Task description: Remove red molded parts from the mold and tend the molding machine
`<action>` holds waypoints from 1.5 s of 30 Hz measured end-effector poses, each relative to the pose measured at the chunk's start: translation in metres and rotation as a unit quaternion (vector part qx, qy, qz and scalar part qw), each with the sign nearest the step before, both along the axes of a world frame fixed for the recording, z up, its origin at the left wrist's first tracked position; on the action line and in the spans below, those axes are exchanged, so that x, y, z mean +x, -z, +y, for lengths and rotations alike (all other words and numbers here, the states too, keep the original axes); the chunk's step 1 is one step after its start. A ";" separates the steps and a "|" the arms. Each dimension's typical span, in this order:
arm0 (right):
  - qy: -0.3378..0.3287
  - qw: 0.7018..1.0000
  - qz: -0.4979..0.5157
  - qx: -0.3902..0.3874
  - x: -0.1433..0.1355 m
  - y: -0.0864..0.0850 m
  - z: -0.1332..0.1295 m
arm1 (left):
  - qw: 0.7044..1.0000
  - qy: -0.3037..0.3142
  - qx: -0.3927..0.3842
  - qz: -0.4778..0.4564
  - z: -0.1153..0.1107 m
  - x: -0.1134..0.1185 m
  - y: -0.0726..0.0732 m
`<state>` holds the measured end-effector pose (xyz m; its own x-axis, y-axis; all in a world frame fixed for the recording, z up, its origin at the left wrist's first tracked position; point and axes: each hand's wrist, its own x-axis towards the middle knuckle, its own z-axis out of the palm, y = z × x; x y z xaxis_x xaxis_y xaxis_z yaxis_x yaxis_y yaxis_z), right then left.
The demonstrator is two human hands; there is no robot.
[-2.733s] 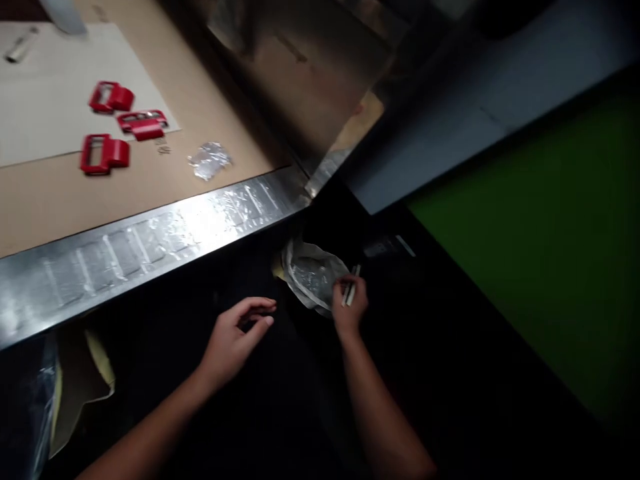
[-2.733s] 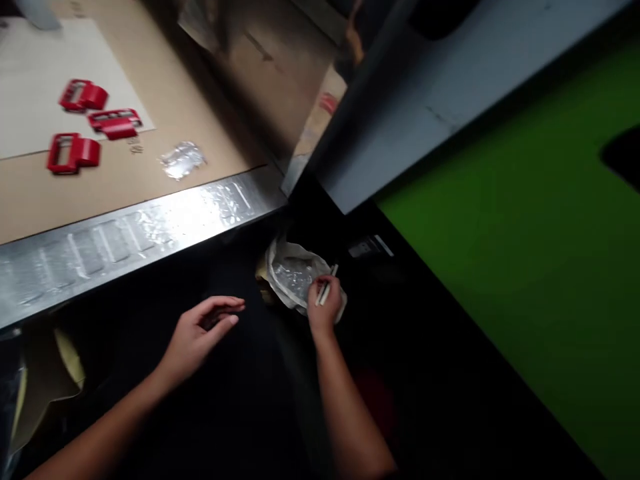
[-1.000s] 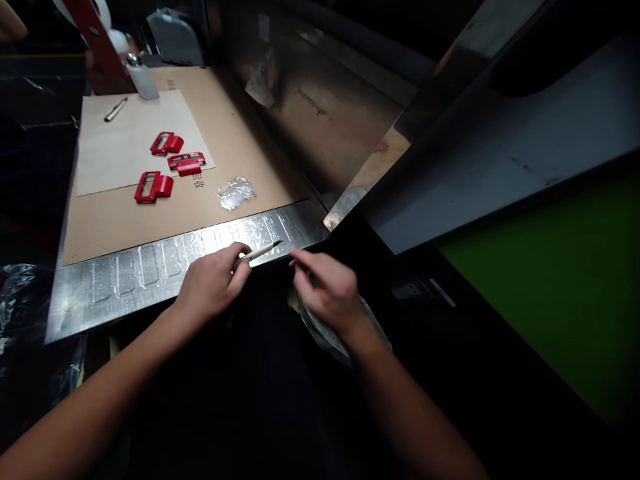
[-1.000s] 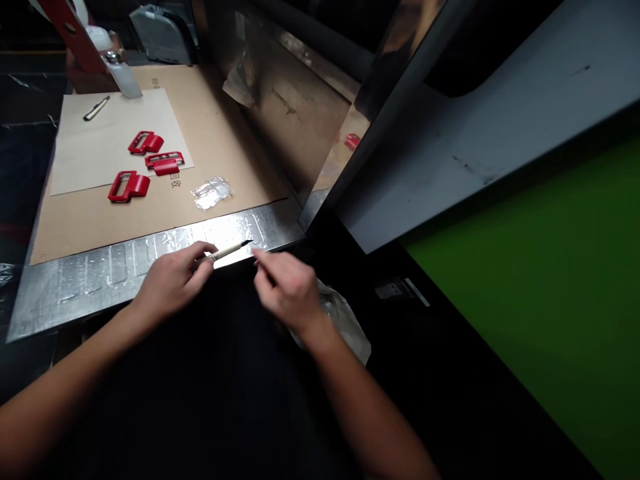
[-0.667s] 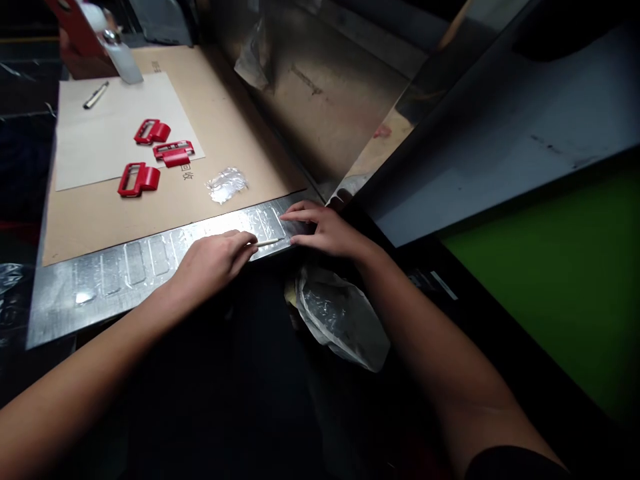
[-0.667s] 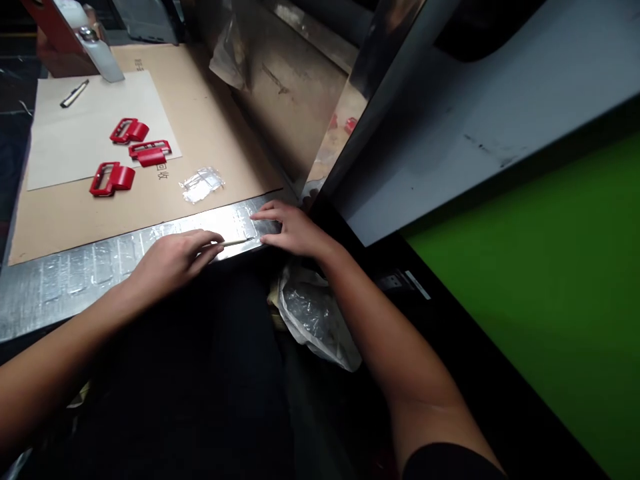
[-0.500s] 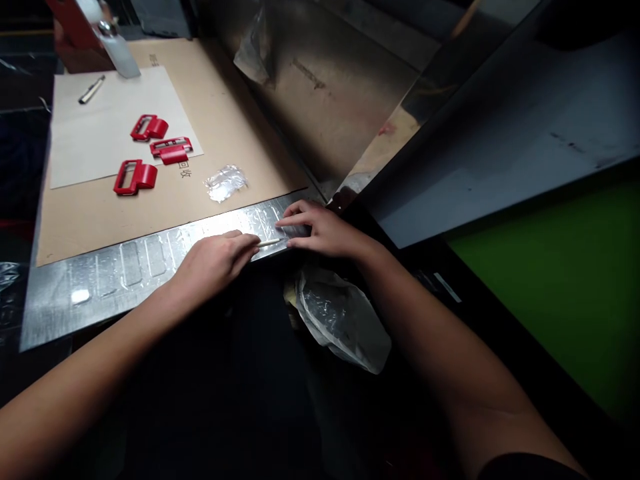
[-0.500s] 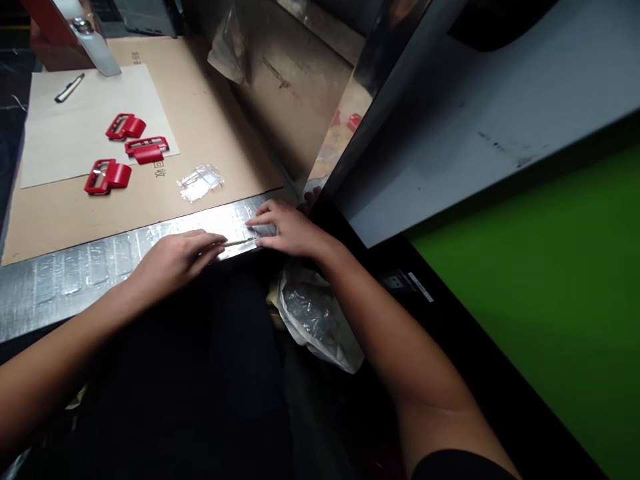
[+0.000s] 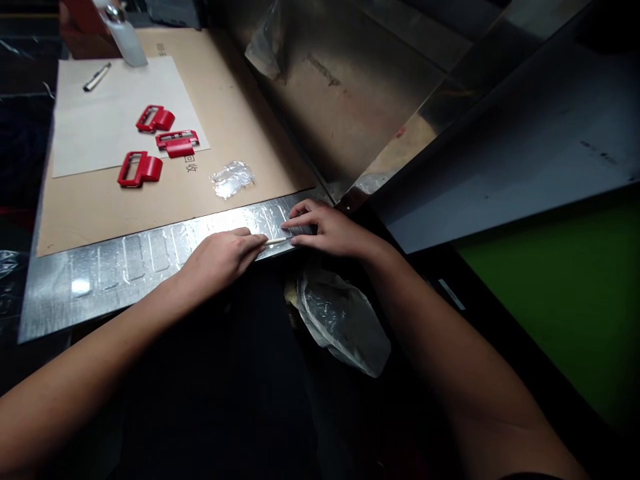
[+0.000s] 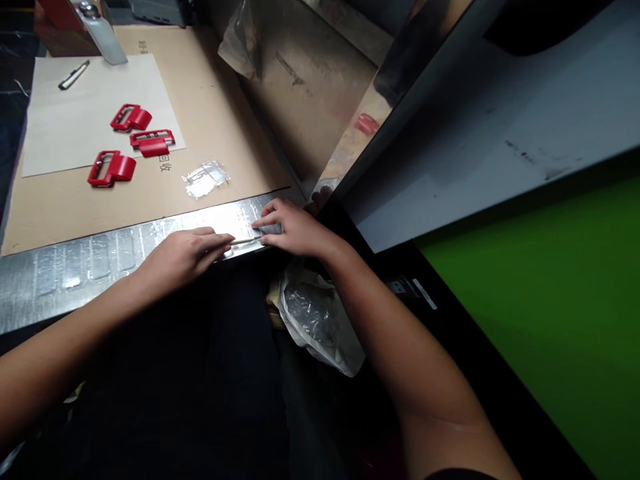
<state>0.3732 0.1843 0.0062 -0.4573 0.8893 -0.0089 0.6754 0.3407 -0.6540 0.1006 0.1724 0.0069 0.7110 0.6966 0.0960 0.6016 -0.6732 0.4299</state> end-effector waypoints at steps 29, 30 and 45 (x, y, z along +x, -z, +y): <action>0.017 1.000 -0.018 -0.017 -0.006 -0.005 0.000 | 0.997 0.033 -0.012 0.073 -0.002 -0.078 -0.029; 0.018 0.999 -0.019 -0.019 -0.006 -0.006 0.000 | 0.997 0.033 -0.007 0.073 -0.002 -0.083 -0.030; 0.025 0.998 -0.052 -0.024 -0.007 -0.005 0.004 | 0.996 0.026 -0.012 0.088 -0.011 -0.150 -0.032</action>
<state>0.3659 0.1881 0.0110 -0.4068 0.9083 -0.0975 0.7555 0.2745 -0.5949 -0.0495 0.1618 0.0391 0.7499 0.6597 -0.0492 0.6341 -0.6956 0.3378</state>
